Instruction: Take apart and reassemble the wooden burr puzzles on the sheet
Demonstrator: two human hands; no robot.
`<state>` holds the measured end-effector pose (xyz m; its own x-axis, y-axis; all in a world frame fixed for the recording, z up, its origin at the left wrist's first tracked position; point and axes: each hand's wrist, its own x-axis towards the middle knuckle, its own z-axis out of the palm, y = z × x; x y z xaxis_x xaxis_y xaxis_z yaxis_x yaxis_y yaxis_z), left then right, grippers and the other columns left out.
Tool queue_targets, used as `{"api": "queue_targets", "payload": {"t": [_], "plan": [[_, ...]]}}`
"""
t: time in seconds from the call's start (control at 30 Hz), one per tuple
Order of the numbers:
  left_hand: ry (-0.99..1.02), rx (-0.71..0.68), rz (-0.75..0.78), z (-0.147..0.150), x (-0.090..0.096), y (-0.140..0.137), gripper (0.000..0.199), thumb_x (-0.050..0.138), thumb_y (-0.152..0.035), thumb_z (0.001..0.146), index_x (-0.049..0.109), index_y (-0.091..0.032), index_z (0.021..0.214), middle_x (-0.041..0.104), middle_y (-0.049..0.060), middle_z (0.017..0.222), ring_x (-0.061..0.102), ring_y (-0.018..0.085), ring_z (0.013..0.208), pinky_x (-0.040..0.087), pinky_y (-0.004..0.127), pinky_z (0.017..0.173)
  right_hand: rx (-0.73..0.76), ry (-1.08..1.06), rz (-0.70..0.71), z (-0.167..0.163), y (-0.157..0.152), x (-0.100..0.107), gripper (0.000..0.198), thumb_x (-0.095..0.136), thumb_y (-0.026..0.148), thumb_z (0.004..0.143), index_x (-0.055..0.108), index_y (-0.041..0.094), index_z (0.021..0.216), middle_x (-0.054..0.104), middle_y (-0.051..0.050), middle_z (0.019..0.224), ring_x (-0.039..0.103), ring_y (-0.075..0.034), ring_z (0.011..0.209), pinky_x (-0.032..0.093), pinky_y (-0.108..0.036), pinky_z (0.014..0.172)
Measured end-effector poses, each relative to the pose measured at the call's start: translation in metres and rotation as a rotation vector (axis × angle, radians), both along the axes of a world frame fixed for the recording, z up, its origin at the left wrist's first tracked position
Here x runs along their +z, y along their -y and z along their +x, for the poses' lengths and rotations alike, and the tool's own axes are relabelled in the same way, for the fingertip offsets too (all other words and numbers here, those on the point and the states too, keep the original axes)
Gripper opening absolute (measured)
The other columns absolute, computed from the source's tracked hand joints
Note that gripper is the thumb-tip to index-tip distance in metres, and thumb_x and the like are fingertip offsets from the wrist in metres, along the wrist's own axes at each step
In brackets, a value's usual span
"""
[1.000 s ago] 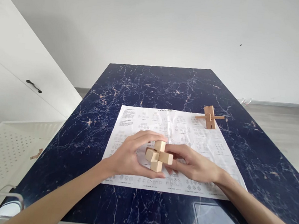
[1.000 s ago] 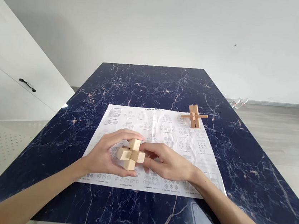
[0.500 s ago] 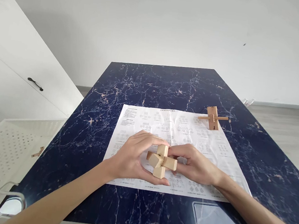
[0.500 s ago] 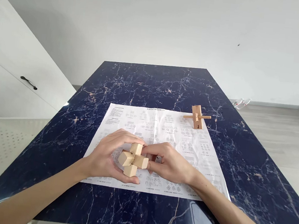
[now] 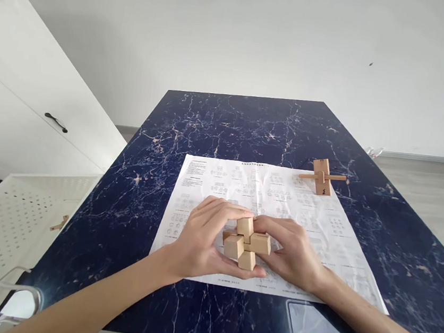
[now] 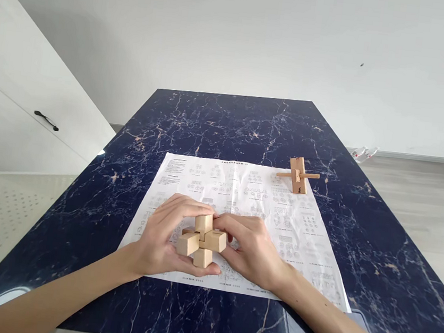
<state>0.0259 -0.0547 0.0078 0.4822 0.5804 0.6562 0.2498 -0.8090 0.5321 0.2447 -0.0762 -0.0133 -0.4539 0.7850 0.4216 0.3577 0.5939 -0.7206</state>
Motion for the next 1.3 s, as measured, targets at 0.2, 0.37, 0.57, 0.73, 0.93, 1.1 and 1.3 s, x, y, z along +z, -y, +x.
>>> {"api": "queue_targets", "payload": {"t": [0.2, 0.37, 0.57, 0.73, 0.93, 1.1, 1.3], "plan": [[0.027, -0.006, 0.033, 0.002, -0.001, 0.000, 0.070, 0.095, -0.047, 0.073, 0.060, -0.026, 0.130, 0.080, 0.006, 0.111, 0.077, 0.027, 0.096, 0.058, 0.041, 0.086, 0.039, -0.035, -0.036, 0.000, 0.000, 0.000, 0.008, 0.063, 0.016, 0.099, 0.062, 0.024, 0.099, 0.073, -0.002, 0.086, 0.064, -0.016, 0.067, 0.050, -0.029, 0.060], [0.019, -0.014, 0.013, 0.000, 0.003, -0.001, 0.068, 0.094, -0.046, 0.075, 0.061, -0.027, 0.131, 0.080, 0.006, 0.110, 0.077, 0.028, 0.097, 0.059, 0.041, 0.087, 0.044, -0.033, -0.056, 0.000, -0.001, 0.007, 0.006, 0.061, 0.018, 0.100, 0.063, 0.023, 0.098, 0.072, -0.001, 0.082, 0.063, -0.016, 0.064, 0.050, -0.028, 0.058], [0.005, -0.044, -0.047, 0.001, 0.003, -0.001, 0.069, 0.095, -0.045, 0.076, 0.061, -0.027, 0.133, 0.079, 0.006, 0.118, 0.076, 0.027, 0.104, 0.058, 0.043, 0.093, 0.002, -0.005, -0.097, 0.000, -0.002, 0.008, 0.005, 0.064, 0.020, 0.099, 0.064, 0.023, 0.094, 0.070, 0.000, 0.077, 0.061, -0.015, 0.060, 0.050, -0.028, 0.056], [-0.035, -0.050, -0.206, 0.000, 0.003, -0.002, 0.073, 0.098, -0.053, 0.070, 0.063, -0.026, 0.128, 0.078, 0.007, 0.121, 0.074, 0.028, 0.106, 0.058, 0.044, 0.094, -0.045, -0.033, -0.171, 0.000, 0.000, 0.004, 0.009, 0.067, 0.018, 0.094, 0.061, 0.024, 0.097, 0.072, 0.001, 0.080, 0.064, -0.015, 0.064, 0.052, -0.027, 0.060], [-0.027, -0.043, -0.511, 0.001, 0.007, -0.003, 0.068, 0.099, -0.048, 0.068, 0.066, -0.025, 0.122, 0.077, 0.002, 0.106, 0.073, 0.022, 0.090, 0.059, 0.036, 0.082, -0.075, -0.201, -0.340, -0.002, 0.002, -0.005, 0.053, 0.077, 0.019, 0.090, 0.045, 0.029, 0.131, 0.076, 0.003, 0.086, 0.070, -0.017, 0.069, 0.058, -0.031, 0.067], [-0.097, -0.015, -0.570, 0.003, 0.008, -0.004, 0.061, 0.097, -0.050, 0.066, 0.069, -0.024, 0.113, 0.075, 0.002, 0.099, 0.069, 0.021, 0.082, 0.057, 0.035, 0.073, 0.026, -0.116, -0.416, -0.001, 0.002, -0.002, 0.065, 0.070, 0.017, 0.095, 0.041, 0.032, 0.151, 0.076, -0.003, 0.100, 0.076, -0.022, 0.084, 0.061, -0.033, 0.070], [-0.200, -0.001, -0.638, -0.004, 0.013, -0.010, 0.051, 0.089, -0.057, 0.077, 0.069, -0.023, 0.110, 0.074, 0.000, 0.091, 0.067, 0.019, 0.077, 0.054, 0.032, 0.067, 0.370, -0.232, -0.506, 0.003, -0.003, 0.014, 0.073, 0.062, 0.021, 0.102, 0.026, 0.032, 0.165, 0.064, -0.014, 0.142, 0.070, -0.027, 0.122, 0.061, -0.044, 0.096]]}}
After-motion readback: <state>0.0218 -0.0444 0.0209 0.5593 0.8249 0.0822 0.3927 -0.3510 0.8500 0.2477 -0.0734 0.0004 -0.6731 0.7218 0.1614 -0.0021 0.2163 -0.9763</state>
